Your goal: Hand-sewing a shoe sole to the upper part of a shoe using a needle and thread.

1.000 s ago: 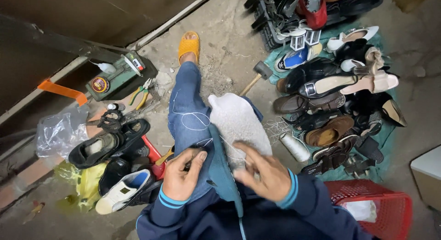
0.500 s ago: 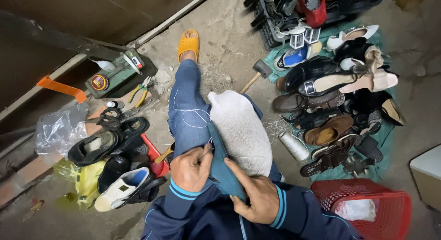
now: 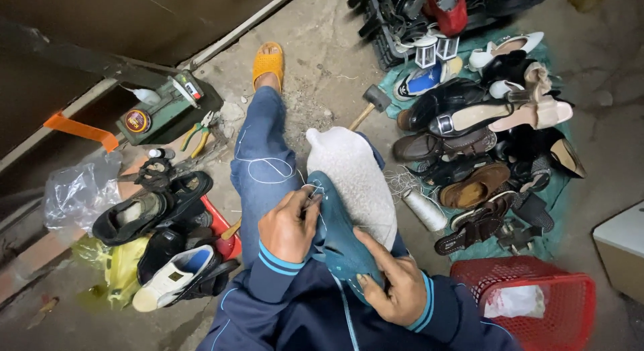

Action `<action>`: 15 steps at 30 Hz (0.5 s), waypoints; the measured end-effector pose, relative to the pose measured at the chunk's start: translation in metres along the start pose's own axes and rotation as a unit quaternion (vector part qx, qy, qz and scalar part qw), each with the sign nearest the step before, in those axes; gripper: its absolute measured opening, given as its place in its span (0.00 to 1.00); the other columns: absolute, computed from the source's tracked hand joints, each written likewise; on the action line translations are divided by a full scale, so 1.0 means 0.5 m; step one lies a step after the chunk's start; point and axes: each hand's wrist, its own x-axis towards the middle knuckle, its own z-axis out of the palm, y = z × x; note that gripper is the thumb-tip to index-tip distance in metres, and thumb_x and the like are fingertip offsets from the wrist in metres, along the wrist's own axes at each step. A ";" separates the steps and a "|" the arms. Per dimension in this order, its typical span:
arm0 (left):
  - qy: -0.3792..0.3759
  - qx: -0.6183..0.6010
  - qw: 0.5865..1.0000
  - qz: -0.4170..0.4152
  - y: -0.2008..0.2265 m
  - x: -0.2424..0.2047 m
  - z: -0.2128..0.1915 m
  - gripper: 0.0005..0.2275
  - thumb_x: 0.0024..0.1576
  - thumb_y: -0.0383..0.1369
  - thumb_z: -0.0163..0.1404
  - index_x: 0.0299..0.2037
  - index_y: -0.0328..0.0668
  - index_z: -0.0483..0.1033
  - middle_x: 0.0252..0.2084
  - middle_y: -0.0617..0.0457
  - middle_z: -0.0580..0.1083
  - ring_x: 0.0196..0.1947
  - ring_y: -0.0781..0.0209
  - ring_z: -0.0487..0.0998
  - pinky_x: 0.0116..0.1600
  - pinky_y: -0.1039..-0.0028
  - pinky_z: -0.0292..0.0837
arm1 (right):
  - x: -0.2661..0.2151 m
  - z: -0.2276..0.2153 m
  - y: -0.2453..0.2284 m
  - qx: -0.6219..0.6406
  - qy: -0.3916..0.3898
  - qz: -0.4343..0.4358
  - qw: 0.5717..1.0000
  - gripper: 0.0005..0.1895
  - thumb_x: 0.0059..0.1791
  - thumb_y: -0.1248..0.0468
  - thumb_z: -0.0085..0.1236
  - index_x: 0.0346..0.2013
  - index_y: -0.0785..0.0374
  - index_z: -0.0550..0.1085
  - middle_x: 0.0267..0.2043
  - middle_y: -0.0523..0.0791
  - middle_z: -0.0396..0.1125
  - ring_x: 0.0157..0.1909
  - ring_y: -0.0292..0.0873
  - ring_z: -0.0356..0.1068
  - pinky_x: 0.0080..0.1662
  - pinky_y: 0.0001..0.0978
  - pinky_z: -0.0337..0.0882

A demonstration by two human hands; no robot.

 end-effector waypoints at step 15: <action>-0.088 -0.196 0.968 -0.127 -0.042 -0.003 -0.061 0.05 0.59 0.35 0.56 0.40 0.48 0.85 0.21 0.64 0.70 0.26 0.74 0.70 0.37 0.77 0.72 | 0.013 0.011 0.022 -0.066 -0.065 -0.042 0.995 0.32 0.51 0.57 0.54 0.69 0.63 0.64 0.10 0.39 0.60 0.11 0.37 0.61 0.22 0.34 0.66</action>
